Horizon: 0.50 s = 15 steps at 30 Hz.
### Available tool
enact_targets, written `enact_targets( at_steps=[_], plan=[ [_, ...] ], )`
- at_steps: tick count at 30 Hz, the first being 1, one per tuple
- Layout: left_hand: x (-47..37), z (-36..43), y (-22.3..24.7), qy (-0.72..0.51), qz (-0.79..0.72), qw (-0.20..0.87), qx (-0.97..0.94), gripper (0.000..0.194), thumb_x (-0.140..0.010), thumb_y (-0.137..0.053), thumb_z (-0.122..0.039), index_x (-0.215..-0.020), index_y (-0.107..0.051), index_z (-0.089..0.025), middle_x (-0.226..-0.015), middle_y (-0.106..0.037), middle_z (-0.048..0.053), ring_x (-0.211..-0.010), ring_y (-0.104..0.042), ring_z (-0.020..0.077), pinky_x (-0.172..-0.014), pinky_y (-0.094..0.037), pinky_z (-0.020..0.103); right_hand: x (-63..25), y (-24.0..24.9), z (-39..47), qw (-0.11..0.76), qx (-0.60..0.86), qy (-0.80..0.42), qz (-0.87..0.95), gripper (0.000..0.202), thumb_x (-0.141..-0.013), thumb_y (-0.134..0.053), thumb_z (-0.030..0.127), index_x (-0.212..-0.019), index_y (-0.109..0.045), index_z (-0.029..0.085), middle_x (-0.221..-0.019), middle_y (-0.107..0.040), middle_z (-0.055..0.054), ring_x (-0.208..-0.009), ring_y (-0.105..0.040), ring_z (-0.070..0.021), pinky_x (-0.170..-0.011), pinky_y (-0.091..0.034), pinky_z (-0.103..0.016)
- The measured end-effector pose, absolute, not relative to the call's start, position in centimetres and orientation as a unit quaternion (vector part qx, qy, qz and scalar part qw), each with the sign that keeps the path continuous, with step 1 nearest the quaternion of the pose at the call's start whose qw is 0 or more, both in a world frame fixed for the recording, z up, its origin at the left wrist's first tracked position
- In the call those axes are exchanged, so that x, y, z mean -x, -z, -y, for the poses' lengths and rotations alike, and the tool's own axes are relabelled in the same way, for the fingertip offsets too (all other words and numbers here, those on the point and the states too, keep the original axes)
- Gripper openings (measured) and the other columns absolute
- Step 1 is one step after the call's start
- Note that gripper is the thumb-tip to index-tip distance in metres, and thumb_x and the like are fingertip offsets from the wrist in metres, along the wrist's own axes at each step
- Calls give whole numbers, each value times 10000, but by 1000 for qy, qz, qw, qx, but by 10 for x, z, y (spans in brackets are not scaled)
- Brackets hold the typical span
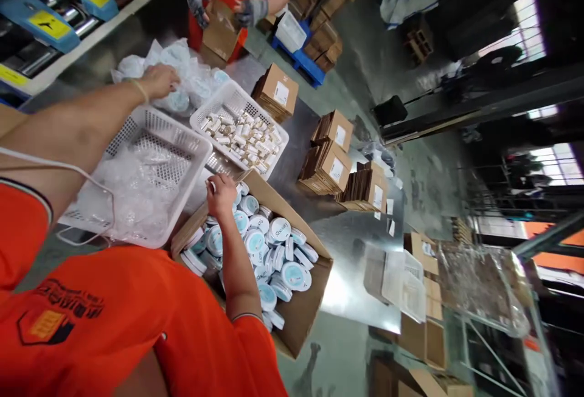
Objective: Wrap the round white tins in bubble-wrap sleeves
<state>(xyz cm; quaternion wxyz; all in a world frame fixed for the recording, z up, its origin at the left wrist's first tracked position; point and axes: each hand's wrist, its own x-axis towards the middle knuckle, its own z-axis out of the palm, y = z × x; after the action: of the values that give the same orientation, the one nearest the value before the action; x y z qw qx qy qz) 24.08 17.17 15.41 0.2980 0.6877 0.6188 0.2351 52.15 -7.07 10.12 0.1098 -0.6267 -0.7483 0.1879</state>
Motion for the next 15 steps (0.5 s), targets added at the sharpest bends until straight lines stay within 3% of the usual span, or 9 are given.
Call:
enact_targets(
  at_steps=[3, 6, 9, 11, 13, 15],
  plan=[
    [-234, -149, -141, -183, -620, 322, -692, 417, -989, -555, -362, -1314, -703, -147, -1349, -664, -103, -1279, -523, -62, -1163, -292, 69, -522, -102, 71, 98, 630, -199, 744, 204, -1068, -587, 232, -1058, -787, 195, -1134, -723, -119, -1100, -610, -275, -994, -468, -370],
    [-221, -114, -141, -167, -636, 300, -692, 422, -1036, -555, -309, -1408, -668, -146, -1459, -588, -44, -1376, -471, 18, -1258, -235, 159, -521, -102, 70, 87, 634, -204, 741, 228, -1082, -566, 245, -1099, -786, 188, -1152, -712, -124, -1120, -602, -274, -1015, -455, -368],
    [-201, -62, -136, -107, -626, 323, -702, 292, -915, -693, -107, -1193, -778, -138, -1073, -683, -36, -1098, -590, 87, -1173, -377, 184, -519, -100, 69, 103, 634, -196, 741, 223, -1076, -567, 241, -1092, -785, 195, -1130, -710, -114, -1119, -603, -270, -1020, -459, -364],
    [-188, -25, -126, -74, -619, 342, -703, 321, -824, -672, 38, -1043, -810, -152, -831, -621, -41, -898, -573, 106, -1107, -435, 191, -517, -100, 69, 114, 636, -191, 740, 214, -1067, -573, 232, -1081, -783, 194, -1123, -713, -113, -1114, -603, -270, -1012, -465, -364],
    [-178, 3, -116, -68, -612, 351, -705, 300, -808, -634, 71, -924, -797, -153, -793, -604, -35, -848, -540, 106, -1102, -439, 193, -516, -102, 69, 111, 638, -188, 738, 207, -1060, -581, 223, -1082, -782, 181, -1131, -715, -121, -1120, -603, -272, -1014, -467, -366],
    [-173, 17, -109, -82, -602, 358, -709, 166, -847, -666, -10, -816, -750, -149, -862, -646, -38, -863, -529, 93, -1079, -440, 170, -516, -104, 69, 107, 643, -186, 735, 194, -1052, -594, 214, -1080, -780, 166, -1139, -717, -131, -1131, -607, -274, -1029, -468, -369]
  ],
)
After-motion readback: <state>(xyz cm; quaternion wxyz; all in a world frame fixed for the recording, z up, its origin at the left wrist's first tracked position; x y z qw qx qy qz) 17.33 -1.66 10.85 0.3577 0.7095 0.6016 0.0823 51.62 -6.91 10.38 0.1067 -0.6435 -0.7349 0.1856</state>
